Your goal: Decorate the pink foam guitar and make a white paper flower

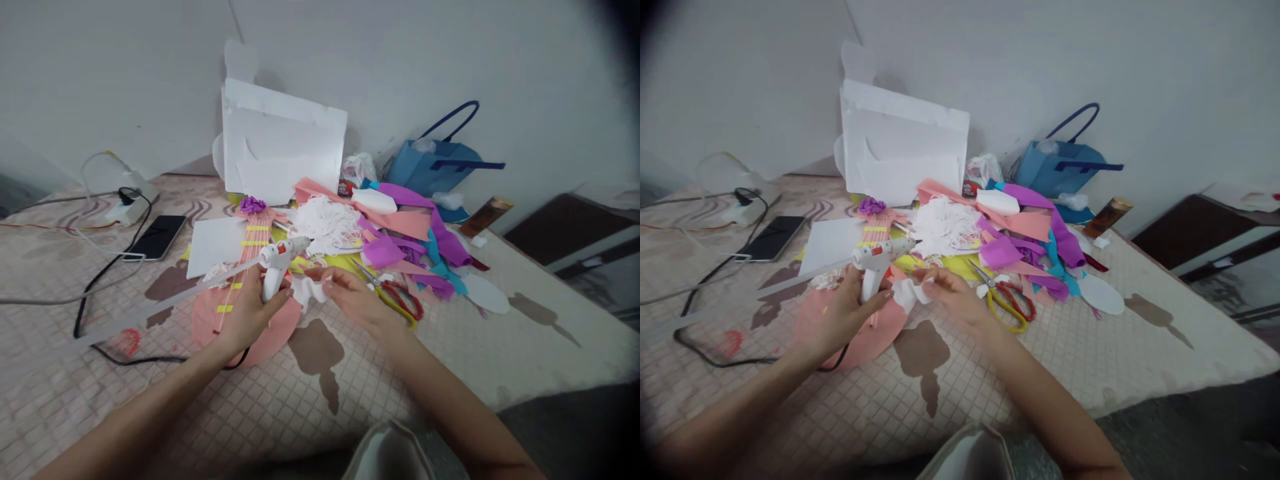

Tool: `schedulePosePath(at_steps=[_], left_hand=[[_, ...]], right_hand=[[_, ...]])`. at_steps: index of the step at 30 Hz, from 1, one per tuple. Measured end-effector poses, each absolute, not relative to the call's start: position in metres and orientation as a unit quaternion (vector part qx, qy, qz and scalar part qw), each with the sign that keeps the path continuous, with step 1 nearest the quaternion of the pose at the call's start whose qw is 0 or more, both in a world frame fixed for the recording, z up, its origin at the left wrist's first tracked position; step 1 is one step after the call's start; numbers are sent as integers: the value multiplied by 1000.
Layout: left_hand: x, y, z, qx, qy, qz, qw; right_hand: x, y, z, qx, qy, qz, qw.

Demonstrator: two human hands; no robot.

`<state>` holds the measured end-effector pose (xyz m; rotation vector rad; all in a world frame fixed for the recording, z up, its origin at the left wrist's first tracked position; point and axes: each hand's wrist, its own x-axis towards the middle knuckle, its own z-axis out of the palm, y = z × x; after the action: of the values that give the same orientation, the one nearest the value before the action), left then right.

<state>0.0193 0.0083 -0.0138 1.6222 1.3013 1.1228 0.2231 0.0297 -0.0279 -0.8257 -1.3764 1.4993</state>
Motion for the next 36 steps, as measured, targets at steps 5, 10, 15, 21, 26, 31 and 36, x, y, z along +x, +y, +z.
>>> schedulePosePath(at_steps=[5, 10, 15, 21, 26, 31, 36], left_hand=[[18, 7, -16, 641, 512, 428, 379], [16, 7, -14, 629, 521, 431, 384], [16, 7, -10, 615, 525, 426, 407], [18, 4, -3, 613, 527, 427, 405], [17, 5, -5, 612, 517, 435, 411], [17, 5, -5, 607, 528, 426, 413], [17, 4, -4, 620, 529, 422, 396]], right_hand=[[209, 26, -34, -334, -601, 605, 402], [243, 46, -35, -421, -621, 425, 507], [275, 64, -42, -492, -764, 189, 373], [279, 63, -36, -479, -827, 175, 238], [284, 63, -45, -533, -806, 142, 214], [283, 71, -64, -549, -801, 138, 195], [282, 73, -59, -523, -812, 158, 205]])
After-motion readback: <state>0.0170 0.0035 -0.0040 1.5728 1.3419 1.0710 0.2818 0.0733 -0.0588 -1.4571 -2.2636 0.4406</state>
